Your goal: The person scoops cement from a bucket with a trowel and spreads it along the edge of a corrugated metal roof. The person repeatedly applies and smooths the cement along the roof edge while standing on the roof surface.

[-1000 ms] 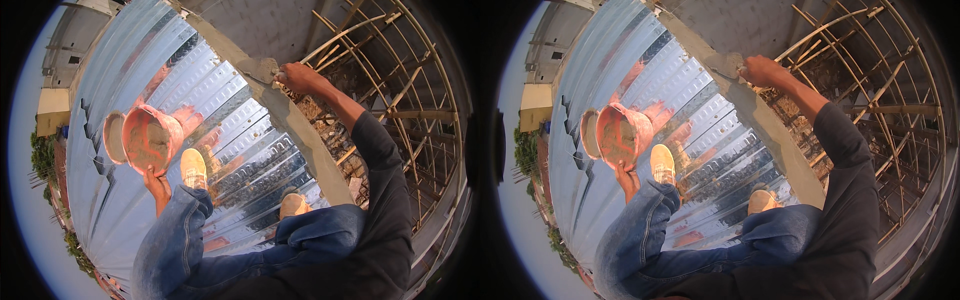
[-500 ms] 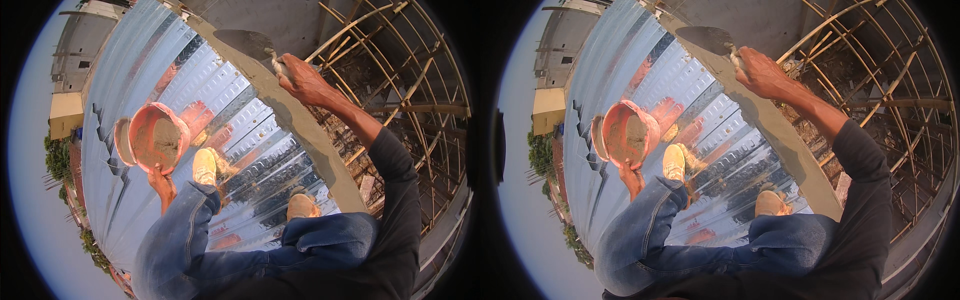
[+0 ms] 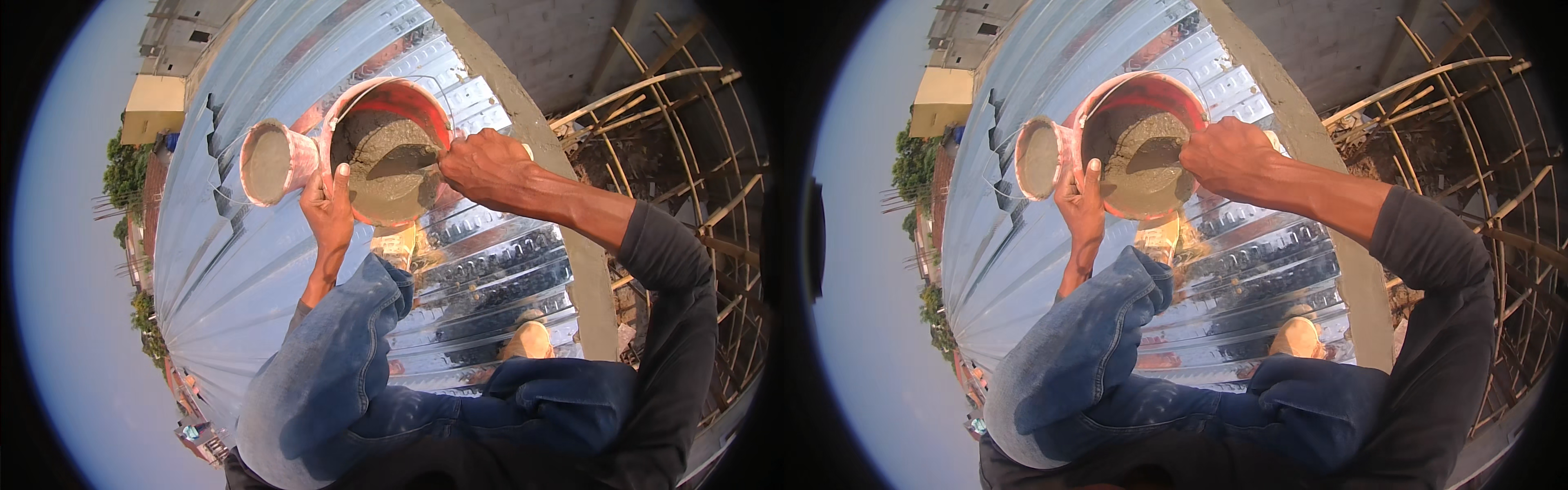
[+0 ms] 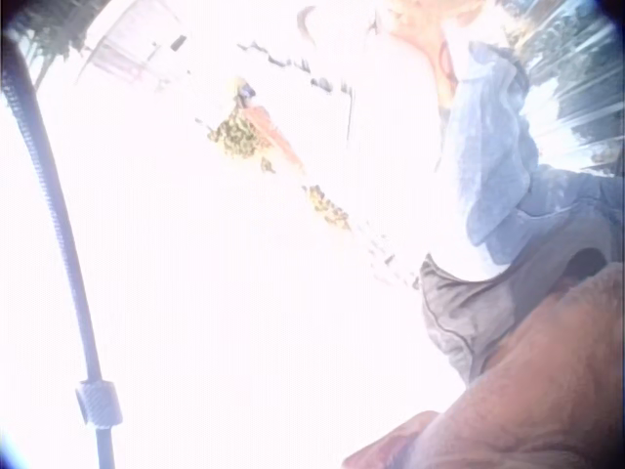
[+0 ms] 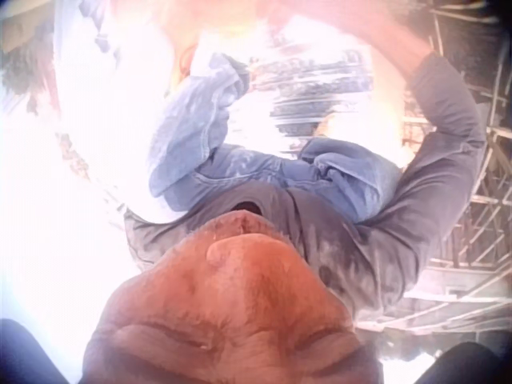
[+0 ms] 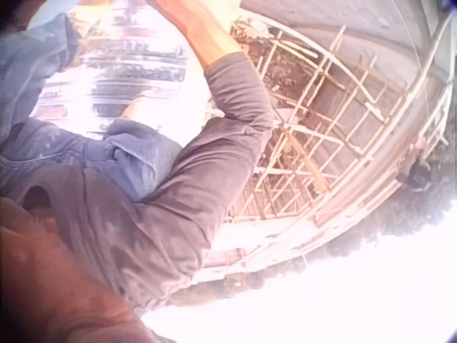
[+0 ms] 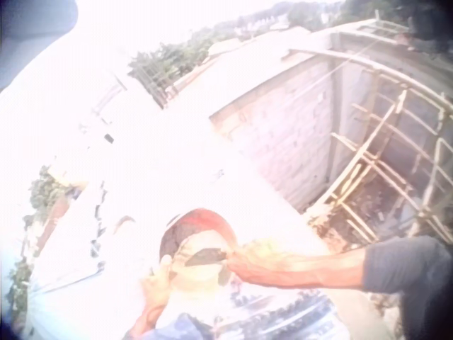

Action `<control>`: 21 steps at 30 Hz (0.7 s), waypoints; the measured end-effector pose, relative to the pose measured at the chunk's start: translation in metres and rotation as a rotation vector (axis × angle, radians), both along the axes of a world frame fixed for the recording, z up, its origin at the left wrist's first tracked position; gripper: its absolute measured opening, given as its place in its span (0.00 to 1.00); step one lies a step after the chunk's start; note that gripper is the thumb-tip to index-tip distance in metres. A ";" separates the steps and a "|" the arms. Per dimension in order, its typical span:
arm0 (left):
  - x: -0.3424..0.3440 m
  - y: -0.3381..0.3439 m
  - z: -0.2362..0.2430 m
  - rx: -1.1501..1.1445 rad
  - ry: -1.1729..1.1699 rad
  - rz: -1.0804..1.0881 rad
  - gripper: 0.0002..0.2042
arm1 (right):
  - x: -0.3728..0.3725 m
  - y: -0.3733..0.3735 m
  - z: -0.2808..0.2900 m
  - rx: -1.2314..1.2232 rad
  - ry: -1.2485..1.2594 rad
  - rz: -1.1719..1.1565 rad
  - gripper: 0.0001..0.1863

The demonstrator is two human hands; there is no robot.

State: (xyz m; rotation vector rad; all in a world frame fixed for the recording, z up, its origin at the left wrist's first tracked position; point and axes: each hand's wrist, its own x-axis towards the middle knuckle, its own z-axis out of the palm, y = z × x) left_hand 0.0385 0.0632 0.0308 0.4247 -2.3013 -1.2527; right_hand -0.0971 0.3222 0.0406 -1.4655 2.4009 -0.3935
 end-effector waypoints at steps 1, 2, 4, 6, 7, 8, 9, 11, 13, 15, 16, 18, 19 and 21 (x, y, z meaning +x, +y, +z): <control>-0.003 0.002 0.000 -0.002 0.001 -0.007 0.19 | 0.002 -0.006 0.000 0.016 -0.022 0.018 0.07; -0.006 0.003 -0.002 -0.002 0.003 -0.016 0.19 | 0.004 -0.008 0.000 0.049 -0.079 0.060 0.09; -0.010 -0.001 0.003 -0.033 0.014 -0.036 0.18 | 0.003 -0.014 0.000 0.022 -0.223 0.046 0.10; -0.005 -0.001 0.012 -0.015 0.008 -0.001 0.18 | 0.000 -0.018 -0.014 -0.089 -0.396 0.035 0.15; -0.004 0.000 0.013 0.003 0.009 0.010 0.18 | -0.002 -0.019 -0.027 -0.164 -0.464 0.056 0.16; -0.004 -0.001 0.011 -0.019 0.006 0.017 0.18 | -0.002 -0.016 -0.035 -0.234 -0.534 0.070 0.18; -0.004 -0.003 0.009 -0.044 0.003 0.024 0.18 | -0.003 -0.015 -0.042 -0.306 -0.603 0.084 0.20; -0.002 -0.007 0.007 -0.070 0.008 0.043 0.18 | -0.004 -0.009 -0.032 -0.180 -0.971 -0.001 0.22; -0.008 -0.002 -0.002 -0.015 0.034 0.027 0.18 | -0.004 0.011 -0.030 -0.132 -1.223 -0.117 0.24; -0.011 0.002 -0.006 0.149 -0.006 0.046 0.18 | 0.007 0.030 -0.031 -0.212 -1.373 -0.214 0.25; -0.012 -0.003 -0.006 0.198 -0.012 0.060 0.18 | 0.010 0.039 -0.031 -0.250 -1.396 -0.221 0.27; 0.000 -0.025 0.007 0.228 -0.016 0.119 0.17 | 0.016 0.046 -0.023 -0.304 -1.374 -0.283 0.27; 0.004 -0.034 0.006 0.245 -0.007 0.134 0.16 | 0.018 0.053 -0.019 -0.323 -1.358 -0.326 0.27; 0.009 -0.050 -0.001 0.276 -0.004 0.157 0.15 | 0.016 0.072 -0.013 -0.363 -1.284 -0.512 0.27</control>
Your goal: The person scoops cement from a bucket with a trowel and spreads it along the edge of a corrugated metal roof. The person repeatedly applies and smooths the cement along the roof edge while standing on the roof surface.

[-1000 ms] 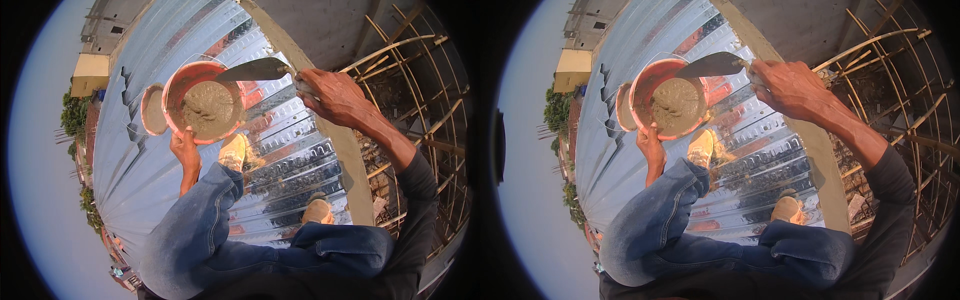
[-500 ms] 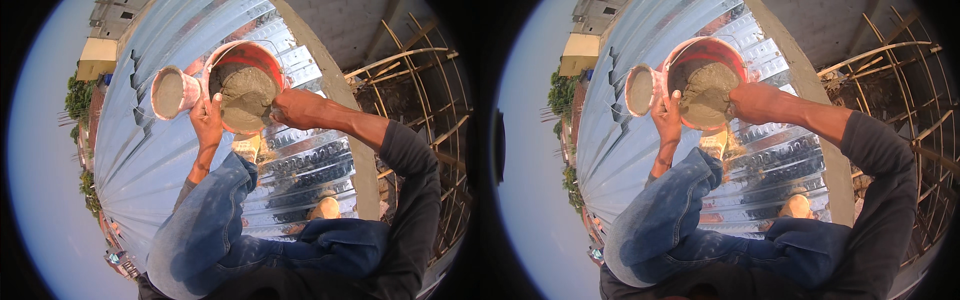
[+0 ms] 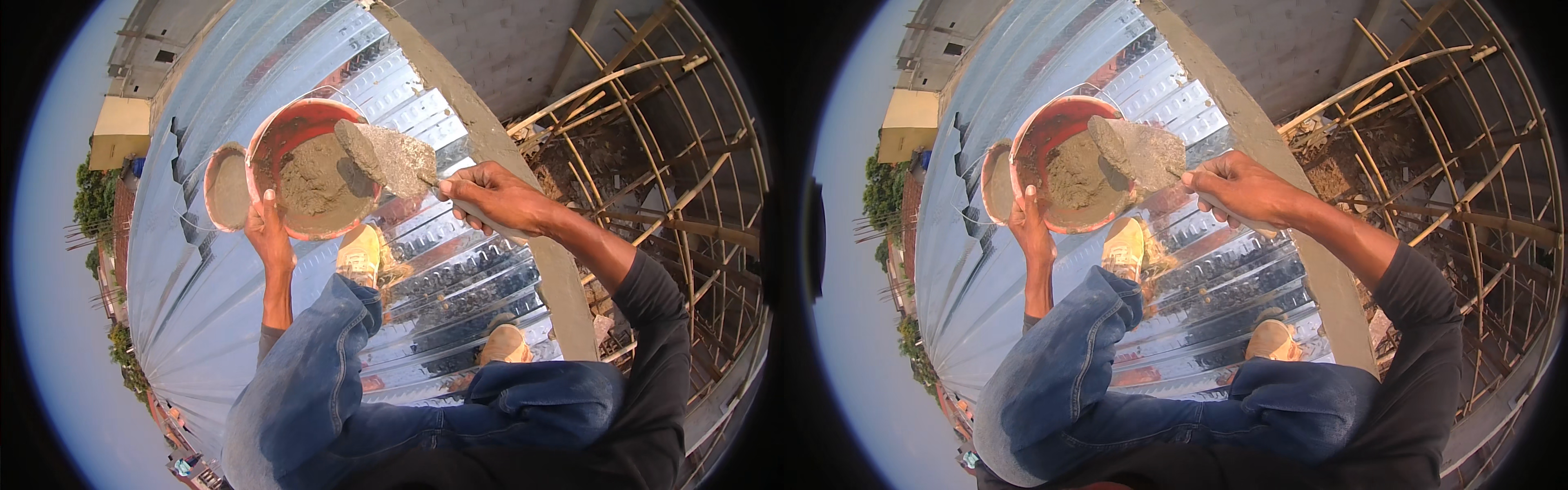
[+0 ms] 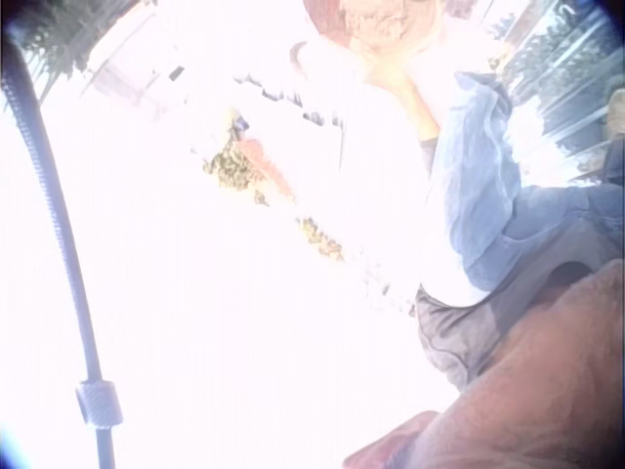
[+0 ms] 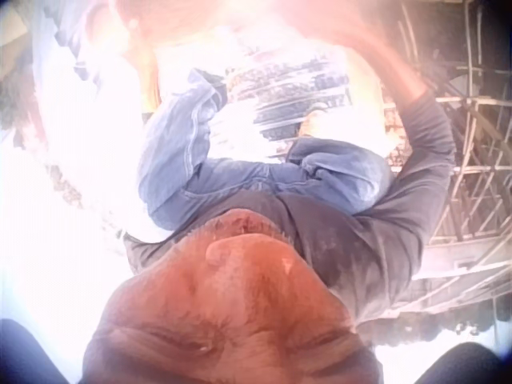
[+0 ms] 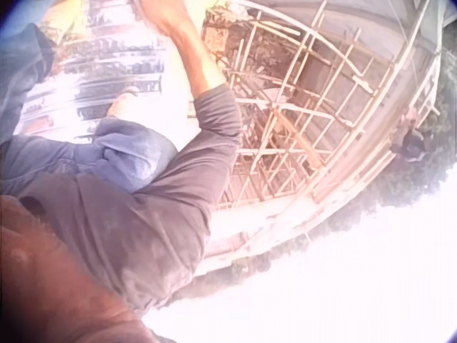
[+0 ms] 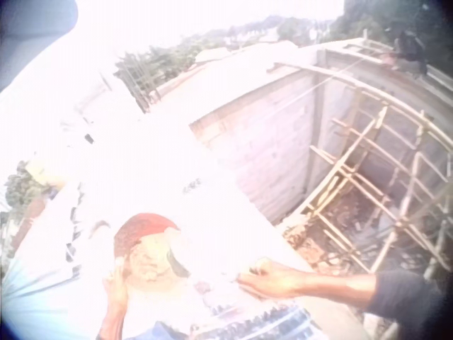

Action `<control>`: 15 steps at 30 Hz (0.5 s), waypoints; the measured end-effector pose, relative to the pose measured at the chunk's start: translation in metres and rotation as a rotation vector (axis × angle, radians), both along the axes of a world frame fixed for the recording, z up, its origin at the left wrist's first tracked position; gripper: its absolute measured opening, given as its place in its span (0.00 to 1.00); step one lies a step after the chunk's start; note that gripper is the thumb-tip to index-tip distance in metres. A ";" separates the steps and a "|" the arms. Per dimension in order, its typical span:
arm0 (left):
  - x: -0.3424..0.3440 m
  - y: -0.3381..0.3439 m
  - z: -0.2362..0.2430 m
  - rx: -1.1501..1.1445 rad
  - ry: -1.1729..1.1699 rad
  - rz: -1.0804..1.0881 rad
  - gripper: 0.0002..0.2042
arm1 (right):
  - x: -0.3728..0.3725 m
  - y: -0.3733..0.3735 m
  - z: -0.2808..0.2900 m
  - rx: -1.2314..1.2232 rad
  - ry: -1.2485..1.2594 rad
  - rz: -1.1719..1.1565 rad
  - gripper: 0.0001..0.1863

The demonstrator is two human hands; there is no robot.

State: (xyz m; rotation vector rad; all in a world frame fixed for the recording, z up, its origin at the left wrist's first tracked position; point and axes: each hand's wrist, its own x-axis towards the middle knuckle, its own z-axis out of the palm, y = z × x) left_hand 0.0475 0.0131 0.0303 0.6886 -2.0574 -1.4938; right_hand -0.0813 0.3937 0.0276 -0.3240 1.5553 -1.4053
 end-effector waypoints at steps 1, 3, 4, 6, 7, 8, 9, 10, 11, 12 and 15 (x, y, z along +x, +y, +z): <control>0.002 -0.006 -0.006 0.019 0.001 0.007 0.14 | -0.002 0.012 -0.004 0.038 0.024 -0.092 0.26; 0.020 -0.036 -0.017 0.055 -0.037 0.003 0.13 | -0.006 0.028 -0.011 0.127 0.132 -0.227 0.27; 0.021 -0.038 -0.021 0.085 -0.033 0.024 0.12 | -0.010 0.037 -0.014 0.195 0.220 -0.282 0.27; 0.024 -0.041 -0.028 0.140 -0.028 0.068 0.12 | -0.018 0.049 -0.026 0.313 0.423 -0.384 0.28; 0.026 -0.050 -0.034 0.144 -0.037 0.064 0.11 | -0.021 0.050 -0.045 0.365 0.538 -0.435 0.28; 0.031 -0.061 -0.037 0.145 -0.047 0.063 0.11 | -0.023 0.047 -0.053 0.393 0.594 -0.431 0.28; 0.037 -0.071 -0.042 0.146 -0.057 0.063 0.11 | -0.024 0.043 -0.061 0.423 0.650 -0.428 0.28; 0.037 -0.069 -0.046 0.168 -0.052 0.072 0.12 | -0.026 0.041 -0.072 0.465 0.703 -0.425 0.27; 0.038 -0.067 -0.046 0.185 -0.043 0.082 0.12 | -0.026 0.036 -0.078 0.497 0.752 -0.373 0.27; 0.038 -0.065 -0.047 0.202 -0.034 0.093 0.12 | -0.027 0.033 -0.083 0.529 0.800 -0.319 0.26; 0.041 -0.065 -0.049 0.229 -0.042 0.111 0.14 | -0.029 0.026 -0.095 0.559 0.778 -0.344 0.23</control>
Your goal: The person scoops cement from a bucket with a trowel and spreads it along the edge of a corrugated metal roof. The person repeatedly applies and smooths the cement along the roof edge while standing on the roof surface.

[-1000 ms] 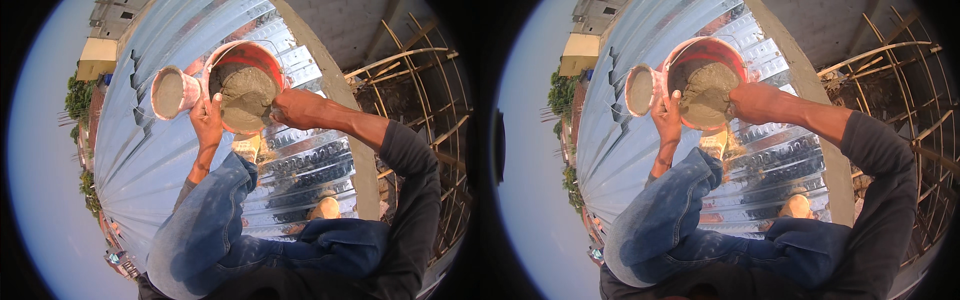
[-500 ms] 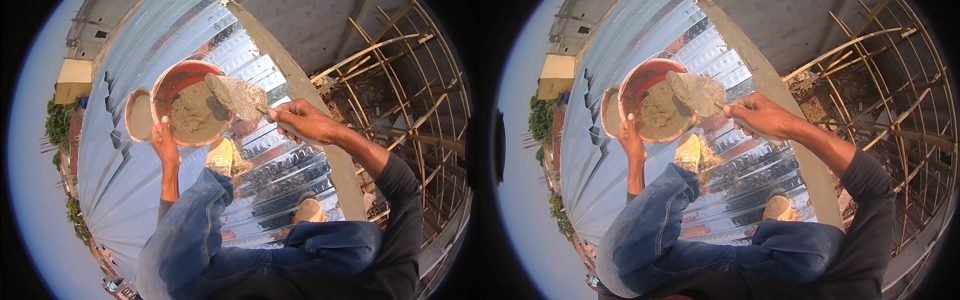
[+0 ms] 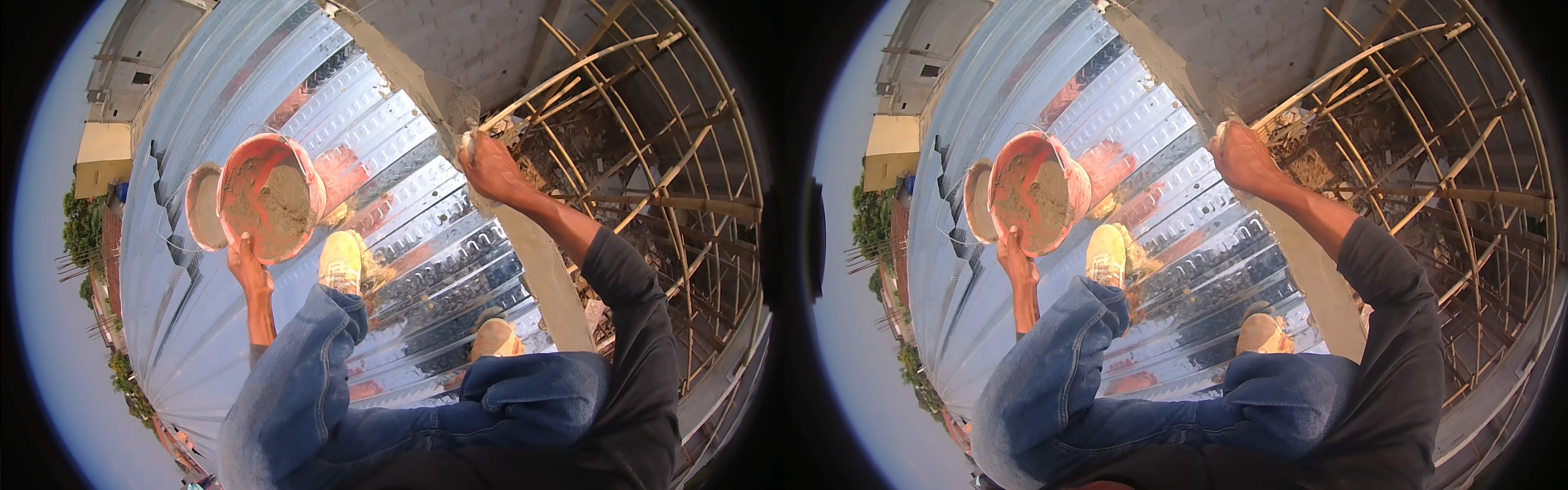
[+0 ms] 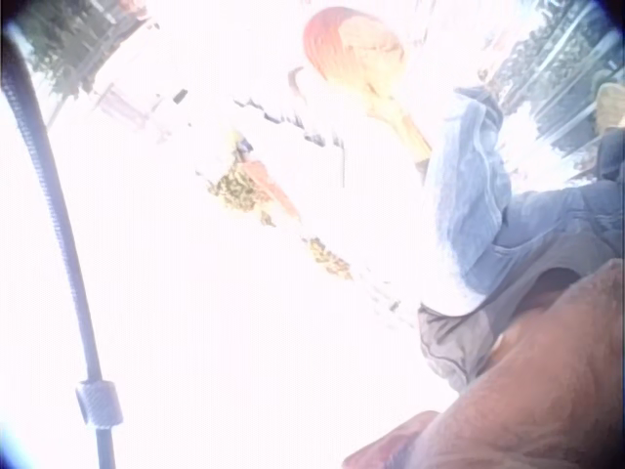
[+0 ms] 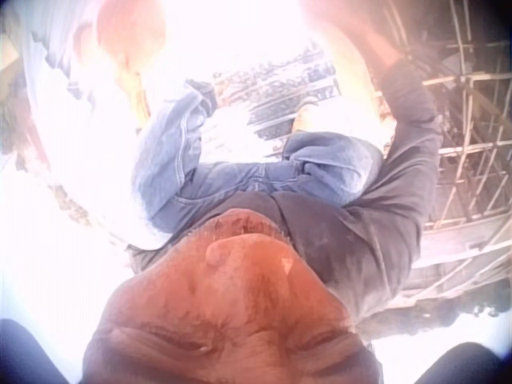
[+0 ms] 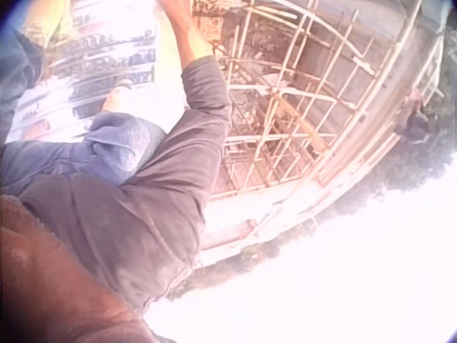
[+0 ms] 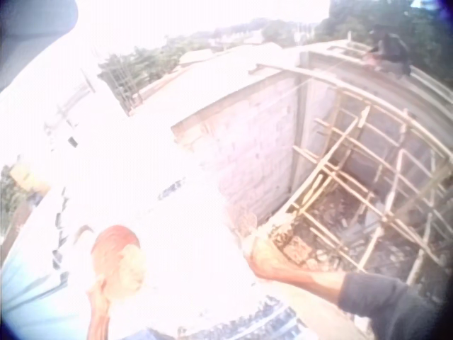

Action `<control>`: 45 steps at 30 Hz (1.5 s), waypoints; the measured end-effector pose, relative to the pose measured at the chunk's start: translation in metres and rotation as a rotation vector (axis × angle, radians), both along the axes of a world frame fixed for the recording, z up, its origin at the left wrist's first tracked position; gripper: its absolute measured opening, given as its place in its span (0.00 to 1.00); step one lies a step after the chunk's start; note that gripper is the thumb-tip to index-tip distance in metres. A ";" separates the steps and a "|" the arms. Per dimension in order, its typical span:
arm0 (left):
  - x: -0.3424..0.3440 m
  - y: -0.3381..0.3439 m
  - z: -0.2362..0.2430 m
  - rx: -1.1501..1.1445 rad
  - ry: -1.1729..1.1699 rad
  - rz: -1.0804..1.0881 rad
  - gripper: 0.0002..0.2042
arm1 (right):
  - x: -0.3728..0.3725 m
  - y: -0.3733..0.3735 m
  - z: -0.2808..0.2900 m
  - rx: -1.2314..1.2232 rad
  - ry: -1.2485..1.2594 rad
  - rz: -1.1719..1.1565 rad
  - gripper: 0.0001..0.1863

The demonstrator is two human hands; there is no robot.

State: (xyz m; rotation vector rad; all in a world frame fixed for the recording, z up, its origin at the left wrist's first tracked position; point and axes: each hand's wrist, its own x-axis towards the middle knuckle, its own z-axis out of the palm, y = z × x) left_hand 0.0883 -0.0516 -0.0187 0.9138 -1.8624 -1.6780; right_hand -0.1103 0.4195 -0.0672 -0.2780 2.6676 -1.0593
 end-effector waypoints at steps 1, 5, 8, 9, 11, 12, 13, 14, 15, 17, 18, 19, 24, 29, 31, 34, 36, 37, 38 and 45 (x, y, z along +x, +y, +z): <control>0.002 0.003 0.003 -0.003 0.003 -0.001 0.14 | 0.002 -0.004 0.000 -0.021 0.045 -0.039 0.23; 0.009 0.010 0.003 -0.028 0.016 -0.013 0.12 | -0.012 0.004 0.008 -0.209 -0.094 -0.055 0.26; 0.008 0.016 0.005 -0.140 0.038 -0.021 0.09 | -0.007 -0.004 0.038 -0.311 -0.074 0.031 0.24; 0.006 0.021 0.007 -0.194 0.045 -0.019 0.08 | -0.005 -0.009 0.050 -0.325 -0.038 0.084 0.24; -0.007 0.038 0.020 -0.241 0.046 -0.056 0.10 | -0.006 -0.019 0.068 -0.237 0.180 0.297 0.21; -0.021 0.053 0.014 -0.233 0.052 -0.093 0.12 | -0.008 -0.018 0.074 -0.144 0.283 0.389 0.21; -0.019 0.053 0.032 -0.294 0.032 -0.080 0.14 | -0.008 -0.028 0.086 -0.106 0.389 0.495 0.21; -0.024 0.062 0.032 -0.312 0.017 -0.085 0.16 | -0.007 -0.040 0.103 0.049 0.361 0.573 0.19; -0.028 0.073 0.033 -0.330 0.002 -0.093 0.18 | -0.005 -0.056 0.109 0.101 0.376 0.613 0.18; -0.035 0.099 0.049 -0.283 0.047 -0.115 0.20 | -0.004 -0.081 0.120 0.203 0.406 0.685 0.16; -0.034 0.099 0.046 -0.319 0.059 -0.138 0.21 | -0.002 -0.091 0.111 0.138 0.569 0.660 0.11; -0.037 0.104 0.048 -0.356 0.069 -0.162 0.21 | -0.003 -0.100 0.105 0.174 0.600 0.730 0.11; -0.045 0.122 0.040 -0.495 0.028 -0.191 0.24 | 0.008 -0.119 0.094 0.290 0.410 0.921 0.12; -0.036 0.094 0.041 -0.535 -0.016 -0.138 0.22 | 0.010 -0.118 0.082 -0.137 0.210 0.921 0.20; -0.037 0.096 0.043 -0.462 -0.021 -0.129 0.21 | 0.001 -0.112 0.088 -0.164 -0.177 0.926 0.24; -0.046 0.112 0.049 -0.287 0.006 -0.149 0.20 | 0.002 -0.078 0.086 -0.339 -0.615 0.762 0.26; -0.037 0.093 0.056 -0.322 0.033 -0.152 0.18 | 0.015 -0.067 0.088 -0.517 -0.738 0.662 0.24; -0.037 0.083 0.047 -0.316 0.031 -0.154 0.18 | 0.018 -0.051 0.089 -0.509 -0.726 0.557 0.24; -0.036 0.075 0.035 -0.309 0.029 -0.155 0.17 | 0.020 -0.034 0.092 -0.499 -0.713 0.452 0.24; -0.010 0.016 0.025 -0.129 0.030 -0.098 0.14 | 0.005 0.027 0.083 -0.197 -0.129 0.013 0.26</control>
